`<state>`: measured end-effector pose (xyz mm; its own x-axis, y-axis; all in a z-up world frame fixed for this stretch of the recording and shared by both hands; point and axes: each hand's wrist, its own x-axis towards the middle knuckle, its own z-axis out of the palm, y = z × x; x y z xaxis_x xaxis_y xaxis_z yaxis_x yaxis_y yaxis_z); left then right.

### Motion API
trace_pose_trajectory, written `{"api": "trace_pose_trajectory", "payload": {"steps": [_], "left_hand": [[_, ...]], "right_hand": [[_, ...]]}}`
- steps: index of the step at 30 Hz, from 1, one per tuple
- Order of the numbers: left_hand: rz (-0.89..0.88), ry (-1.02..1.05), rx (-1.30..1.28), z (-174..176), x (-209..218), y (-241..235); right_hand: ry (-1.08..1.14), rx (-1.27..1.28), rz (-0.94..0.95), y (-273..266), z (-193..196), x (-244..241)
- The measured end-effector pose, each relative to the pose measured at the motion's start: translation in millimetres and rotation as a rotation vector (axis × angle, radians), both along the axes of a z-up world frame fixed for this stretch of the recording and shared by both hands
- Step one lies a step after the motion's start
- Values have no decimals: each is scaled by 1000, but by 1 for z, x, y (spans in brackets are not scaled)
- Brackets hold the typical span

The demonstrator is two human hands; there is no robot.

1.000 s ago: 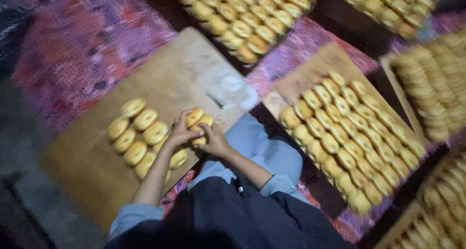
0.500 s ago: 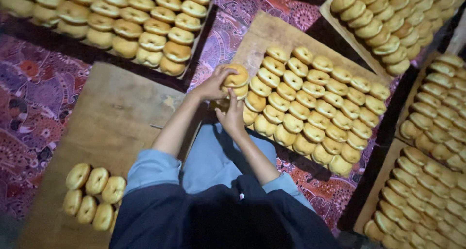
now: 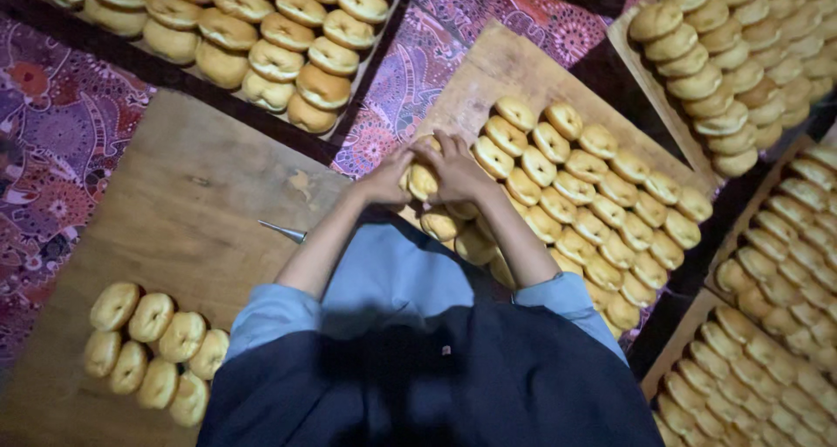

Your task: The person sits on the floor and uses a metal rod to poke holes in round baked buns, then places them on a wooden board. The person repeats this process for multiple buns and arranges them in rows.

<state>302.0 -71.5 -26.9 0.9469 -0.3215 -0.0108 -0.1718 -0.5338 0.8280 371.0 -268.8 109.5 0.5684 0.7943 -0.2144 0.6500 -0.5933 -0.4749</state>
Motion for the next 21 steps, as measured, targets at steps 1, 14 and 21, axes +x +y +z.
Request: {"api": "trace_pose_trajectory", "payload": {"steps": [1,14,21], "left_hand": [[39,-27,46,-4,-4,-5],[461,-36,106,42,-70,-39],[631,-68,60,46,-50,-66]], "right_hand": [[32,-82,44,5,0,1],[73,106,-112,-7,-24,14],[353,279,-389,-4,-54,58]]}}
